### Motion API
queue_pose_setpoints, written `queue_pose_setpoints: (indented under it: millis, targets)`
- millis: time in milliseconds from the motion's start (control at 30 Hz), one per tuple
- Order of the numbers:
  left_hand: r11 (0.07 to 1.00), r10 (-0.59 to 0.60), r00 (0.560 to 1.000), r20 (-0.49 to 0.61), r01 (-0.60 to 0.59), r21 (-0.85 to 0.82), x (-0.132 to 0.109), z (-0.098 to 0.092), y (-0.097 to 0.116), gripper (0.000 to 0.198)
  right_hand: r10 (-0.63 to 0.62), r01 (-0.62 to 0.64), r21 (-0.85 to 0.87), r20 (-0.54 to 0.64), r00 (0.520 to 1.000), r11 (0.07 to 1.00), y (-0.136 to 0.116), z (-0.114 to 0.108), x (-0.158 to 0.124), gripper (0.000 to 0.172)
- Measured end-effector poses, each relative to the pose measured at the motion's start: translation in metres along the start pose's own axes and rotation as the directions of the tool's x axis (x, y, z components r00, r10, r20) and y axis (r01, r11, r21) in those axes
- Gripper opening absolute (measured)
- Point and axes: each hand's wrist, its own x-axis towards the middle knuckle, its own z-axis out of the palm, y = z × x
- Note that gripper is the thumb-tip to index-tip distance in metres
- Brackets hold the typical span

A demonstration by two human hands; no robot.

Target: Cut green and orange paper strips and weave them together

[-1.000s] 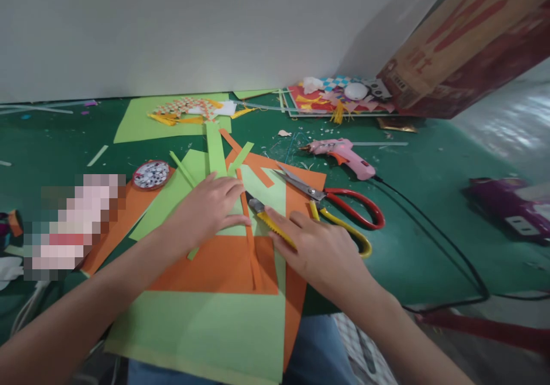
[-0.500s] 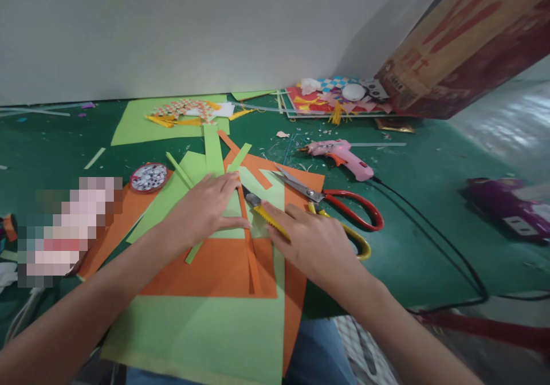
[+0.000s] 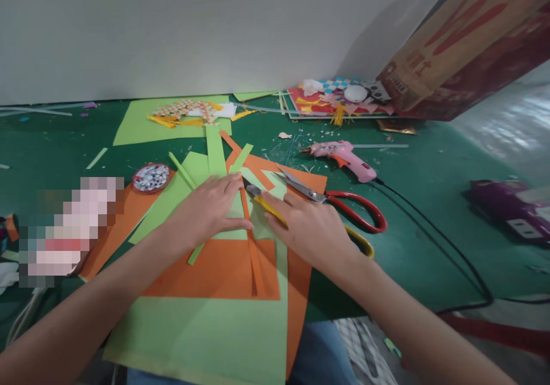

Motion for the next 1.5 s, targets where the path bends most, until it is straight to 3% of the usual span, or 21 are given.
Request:
queue_pose_setpoints:
  millis: [700,1000,1100,1267,1400,1500]
  targets:
    - [1.0,0.001,1.0,-0.015,-0.001,-0.002,-0.001,0.005,-0.003,0.075,0.026,-0.026,0.007,-0.008,1.0,1.0,-0.001,0.004,0.008,0.043]
    - [1.0,0.002,0.999,-0.037,-0.003,-0.031,-0.002,0.006,-0.004,0.08,0.03,-0.031,0.0,-0.13,0.991,1.0,0.001,0.01,0.001,0.042]
    - [0.999,0.012,0.999,-0.045,-0.013,-0.034,-0.002,0.008,-0.004,0.08,-0.001,0.003,0.006,-0.264,0.965,1.0,0.003,0.015,-0.008,0.039]
    - [0.998,0.055,0.992,-0.118,-0.057,-0.013,-0.004,0.004,-0.006,0.06,-0.036,0.064,0.035,-0.532,0.846,0.997,0.006,0.025,-0.021,0.032]
    - [0.998,-0.002,0.947,-0.32,-0.018,-0.058,-0.006,-0.014,-0.012,0.036,0.015,0.034,0.071,-0.594,0.805,0.997,0.007,0.025,-0.022,0.03]
    - [0.998,-0.054,0.917,-0.395,0.036,-0.053,-0.013,-0.029,-0.017,0.026,0.01,0.05,0.085,-0.596,0.803,0.995,0.006,0.024,-0.022,0.029]
